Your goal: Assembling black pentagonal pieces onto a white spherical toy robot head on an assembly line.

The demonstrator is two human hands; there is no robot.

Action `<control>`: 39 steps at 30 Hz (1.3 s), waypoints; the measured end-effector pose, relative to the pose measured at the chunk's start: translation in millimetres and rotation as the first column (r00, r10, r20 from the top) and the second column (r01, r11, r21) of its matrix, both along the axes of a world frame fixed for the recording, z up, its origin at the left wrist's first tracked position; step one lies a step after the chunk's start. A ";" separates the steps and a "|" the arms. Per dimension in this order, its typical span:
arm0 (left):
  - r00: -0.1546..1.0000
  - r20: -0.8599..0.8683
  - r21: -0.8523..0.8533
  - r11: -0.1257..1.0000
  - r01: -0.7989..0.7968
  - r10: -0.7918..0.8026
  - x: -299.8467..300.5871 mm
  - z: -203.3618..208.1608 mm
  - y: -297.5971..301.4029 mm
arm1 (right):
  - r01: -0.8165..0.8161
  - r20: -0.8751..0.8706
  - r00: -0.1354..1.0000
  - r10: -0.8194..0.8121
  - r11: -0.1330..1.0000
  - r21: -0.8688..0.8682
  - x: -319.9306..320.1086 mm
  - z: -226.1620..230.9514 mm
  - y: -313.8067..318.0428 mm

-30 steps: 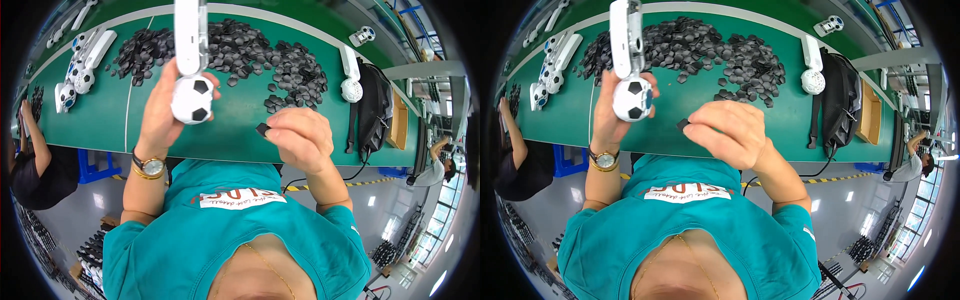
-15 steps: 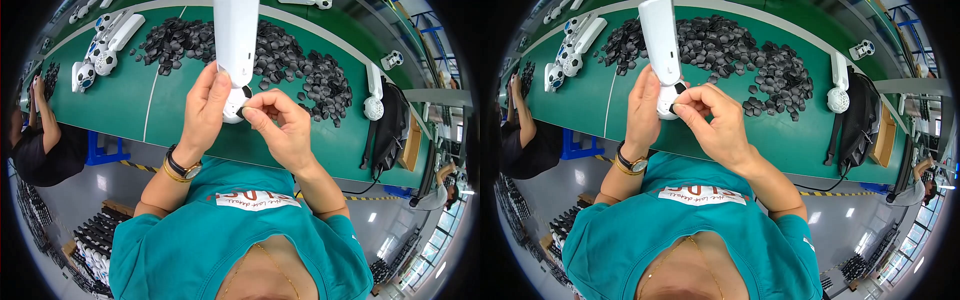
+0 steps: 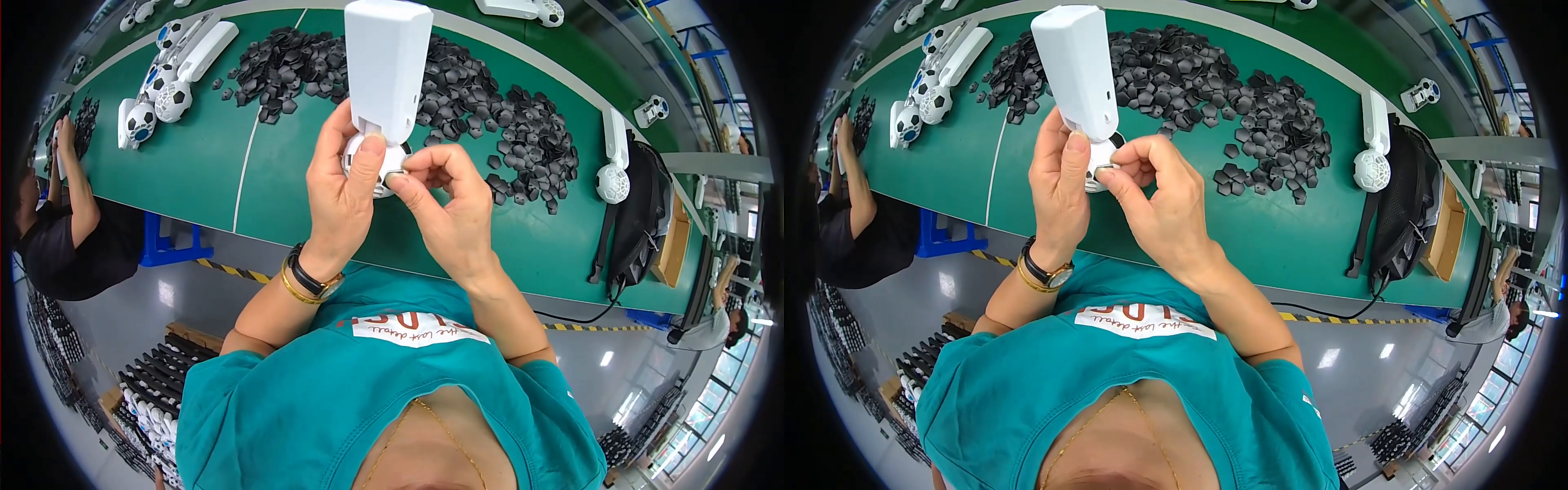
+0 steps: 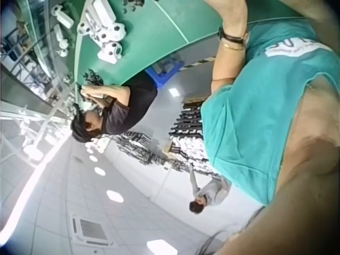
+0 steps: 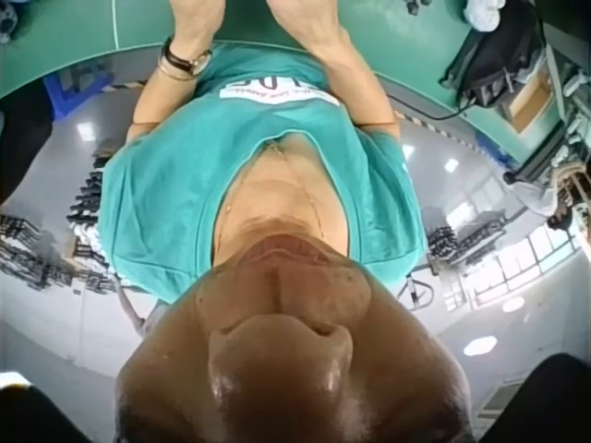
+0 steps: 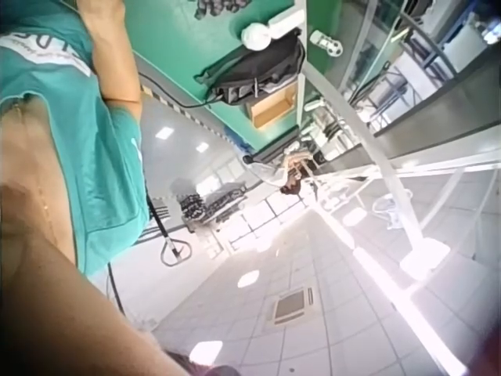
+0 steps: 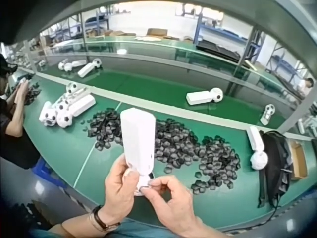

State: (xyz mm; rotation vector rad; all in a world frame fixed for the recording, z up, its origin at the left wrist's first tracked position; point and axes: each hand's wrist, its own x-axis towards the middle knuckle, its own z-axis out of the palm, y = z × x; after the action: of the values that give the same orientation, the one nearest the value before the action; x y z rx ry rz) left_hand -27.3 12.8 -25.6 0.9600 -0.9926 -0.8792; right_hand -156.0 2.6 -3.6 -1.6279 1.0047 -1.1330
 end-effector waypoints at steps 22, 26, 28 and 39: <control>0.800 -0.554 0.223 0.884 0.410 -0.231 5.7 11.9 0.3 | 0.028 -0.418 0.902 -0.113 0.979 -0.204 -63.9 -11.4 -62.8; 0.765 -0.615 0.201 0.900 0.386 -0.191 25.1 13.3 1.6 | 0.080 -0.568 0.794 -0.218 0.963 -0.257 -76.6 -23.5 -82.7; 0.719 -0.658 0.181 0.880 0.440 -0.224 35.2 10.0 6.2 | 0.032 -0.627 0.752 -0.204 0.961 -0.274 -67.6 -25.2 -86.3; 0.770 -0.598 0.187 0.896 0.403 -0.222 36.1 17.5 8.1 | -0.067 -0.672 0.738 -0.058 0.985 -0.158 -75.1 -32.2 -97.9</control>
State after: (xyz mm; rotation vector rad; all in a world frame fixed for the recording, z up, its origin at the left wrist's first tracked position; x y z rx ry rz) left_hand 8.8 21.0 -8.1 0.7151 -0.5064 -1.5397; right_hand -231.1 -95.3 -35.8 -2.2626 1.3780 -0.6132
